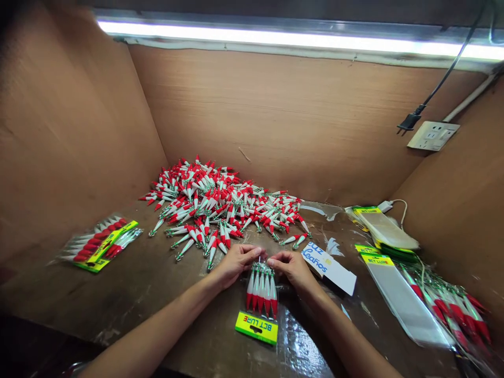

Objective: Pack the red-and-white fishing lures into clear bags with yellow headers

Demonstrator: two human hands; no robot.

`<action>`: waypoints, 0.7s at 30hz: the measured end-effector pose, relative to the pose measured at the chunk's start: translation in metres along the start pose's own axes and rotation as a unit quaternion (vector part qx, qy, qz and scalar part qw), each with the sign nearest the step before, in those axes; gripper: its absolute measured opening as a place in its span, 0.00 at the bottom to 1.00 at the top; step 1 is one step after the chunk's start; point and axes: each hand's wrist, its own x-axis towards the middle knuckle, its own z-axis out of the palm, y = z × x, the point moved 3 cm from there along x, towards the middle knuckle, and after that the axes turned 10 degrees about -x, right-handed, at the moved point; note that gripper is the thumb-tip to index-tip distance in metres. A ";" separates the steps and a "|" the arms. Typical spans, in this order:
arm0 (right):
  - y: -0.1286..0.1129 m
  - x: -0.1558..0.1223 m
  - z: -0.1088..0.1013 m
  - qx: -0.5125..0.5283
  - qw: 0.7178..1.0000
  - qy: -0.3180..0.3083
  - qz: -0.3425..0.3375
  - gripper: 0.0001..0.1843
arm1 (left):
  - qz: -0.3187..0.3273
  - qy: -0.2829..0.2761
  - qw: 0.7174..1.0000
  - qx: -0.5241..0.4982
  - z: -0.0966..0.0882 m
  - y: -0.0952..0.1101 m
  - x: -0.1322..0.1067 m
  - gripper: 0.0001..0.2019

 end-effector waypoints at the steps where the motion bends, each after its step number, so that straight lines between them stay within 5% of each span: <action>1: -0.004 -0.002 -0.002 -0.035 0.998 0.035 -0.027 0.20 | 0.013 0.007 1.000 0.014 0.000 0.000 0.001 0.30; 3: -0.017 -0.008 -0.009 -0.132 0.972 0.150 -0.126 0.21 | 0.040 0.021 0.998 0.048 -0.001 0.001 0.002 0.30; 5: -0.035 -0.017 -0.008 -0.238 0.909 0.232 -0.253 0.20 | 0.072 0.025 0.993 0.091 0.000 0.003 0.002 0.26; 8: -0.054 -0.022 0.008 -0.376 0.830 0.172 -0.373 0.18 | 0.122 0.006 0.978 0.170 0.004 0.008 -0.003 0.17; 11: -0.064 -0.018 0.021 -0.471 0.789 0.107 -0.381 0.16 | 0.169 -0.010 0.954 0.247 0.009 0.016 -0.012 0.12; 17: -0.071 -0.024 0.018 -0.578 0.731 0.088 -0.352 0.08 | 0.206 -0.037 0.918 0.337 0.019 0.023 -0.026 0.11; 19: -0.068 -0.029 0.018 -0.585 0.727 0.102 -0.345 0.08 | 0.211 -0.047 0.908 0.358 0.024 0.024 -0.029 0.12; 21: -0.062 -0.031 0.018 -0.552 0.754 0.132 -0.331 0.10 | 0.219 -0.060 0.897 0.381 0.028 0.023 -0.033 0.14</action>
